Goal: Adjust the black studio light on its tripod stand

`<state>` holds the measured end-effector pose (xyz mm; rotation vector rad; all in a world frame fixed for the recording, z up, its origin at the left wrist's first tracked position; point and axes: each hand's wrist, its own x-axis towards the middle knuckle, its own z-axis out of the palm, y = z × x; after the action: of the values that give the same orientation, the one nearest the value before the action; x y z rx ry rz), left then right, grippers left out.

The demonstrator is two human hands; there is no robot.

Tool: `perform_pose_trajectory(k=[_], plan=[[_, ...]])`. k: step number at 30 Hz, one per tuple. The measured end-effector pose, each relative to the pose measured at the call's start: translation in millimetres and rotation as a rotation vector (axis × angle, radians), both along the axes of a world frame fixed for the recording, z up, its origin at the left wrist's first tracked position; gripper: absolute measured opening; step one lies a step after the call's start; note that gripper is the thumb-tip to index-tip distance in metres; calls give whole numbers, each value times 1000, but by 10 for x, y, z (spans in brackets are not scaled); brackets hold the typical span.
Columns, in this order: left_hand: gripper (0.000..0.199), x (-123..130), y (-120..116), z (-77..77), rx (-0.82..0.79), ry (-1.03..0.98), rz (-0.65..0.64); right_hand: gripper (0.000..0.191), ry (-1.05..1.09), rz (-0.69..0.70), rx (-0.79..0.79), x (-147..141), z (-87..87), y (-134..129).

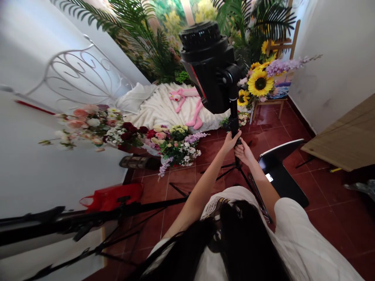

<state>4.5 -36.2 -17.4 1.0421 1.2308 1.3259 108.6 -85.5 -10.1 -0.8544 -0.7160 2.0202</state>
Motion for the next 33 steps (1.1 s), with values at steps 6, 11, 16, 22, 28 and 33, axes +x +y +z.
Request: perform_pose_trajectory(k=[6, 11, 16, 22, 28, 33], plan=[[25, 2, 25, -61, 20, -20, -22, 69, -70, 8, 9, -10, 49, -15], [27, -7, 11, -7, 19, -6, -27, 65, -359, -156, 112, 1, -4, -39], [34, -22, 0, 29, 21, 2, -58, 45, -724, -359, 532, 179, 11, -49], [26, -16, -27, 93, 18, -11, -38, 28, -1101, -219, 749, 196, 144, -25], [26, -16, -27, 129, 0, -9, -27, 35, -1431, -251, 668, 78, 209, 63], [29, -20, -5, 71, 13, -9, -31, 39, -1525, -202, 645, 80, 225, 98]])
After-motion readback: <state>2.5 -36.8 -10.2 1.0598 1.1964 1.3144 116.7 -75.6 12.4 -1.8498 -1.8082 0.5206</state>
